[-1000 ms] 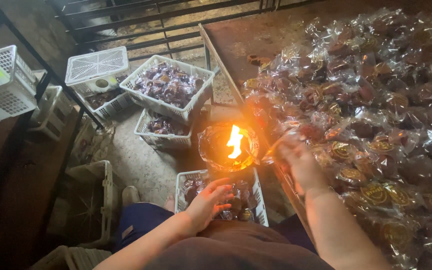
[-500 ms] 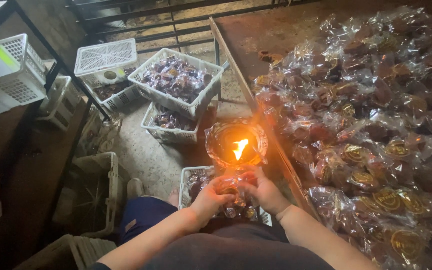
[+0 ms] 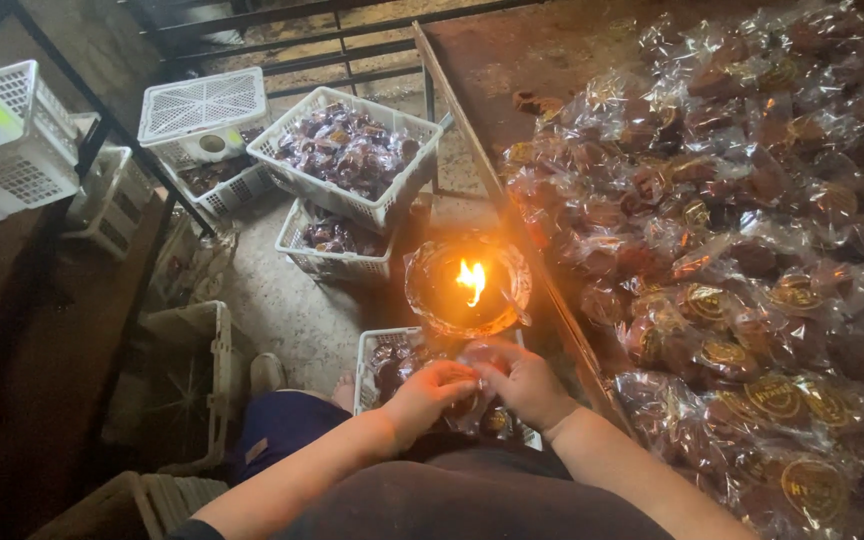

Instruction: Sealing small plastic bags containing pastries by twisting the tops and melting them over a candle flame.

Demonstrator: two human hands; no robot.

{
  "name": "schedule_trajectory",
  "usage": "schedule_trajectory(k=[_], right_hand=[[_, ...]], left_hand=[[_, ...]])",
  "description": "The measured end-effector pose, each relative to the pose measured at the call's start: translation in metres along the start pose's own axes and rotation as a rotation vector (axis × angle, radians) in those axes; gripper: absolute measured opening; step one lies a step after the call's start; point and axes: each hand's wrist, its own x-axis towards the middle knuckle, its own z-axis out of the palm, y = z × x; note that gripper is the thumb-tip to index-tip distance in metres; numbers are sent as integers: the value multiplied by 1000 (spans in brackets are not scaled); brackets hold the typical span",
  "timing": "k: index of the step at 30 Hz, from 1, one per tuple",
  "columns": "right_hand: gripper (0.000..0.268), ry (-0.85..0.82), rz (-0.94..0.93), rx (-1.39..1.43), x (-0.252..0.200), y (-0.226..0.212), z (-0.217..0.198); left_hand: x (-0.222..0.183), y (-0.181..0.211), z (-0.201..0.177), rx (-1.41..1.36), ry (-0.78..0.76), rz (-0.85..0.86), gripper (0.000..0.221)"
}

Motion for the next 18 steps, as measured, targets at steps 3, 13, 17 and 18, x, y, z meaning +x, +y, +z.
schedule_trajectory(k=[3,13,17,18], right_hand=[[97,-202,170,42,-8,-40,-30],[15,3,349,200,-2,-16,-3],[35,-201,171,203,2,3,2],[26,-205,183,193,5,9,4]], left_hand=[[-13,26,2,-251,-38,-52,12],[-25,52,10,-106,-69,-184,29],[-18,50,8,-492,55,-133,33],[-17,54,8,-573,136,-123,34]])
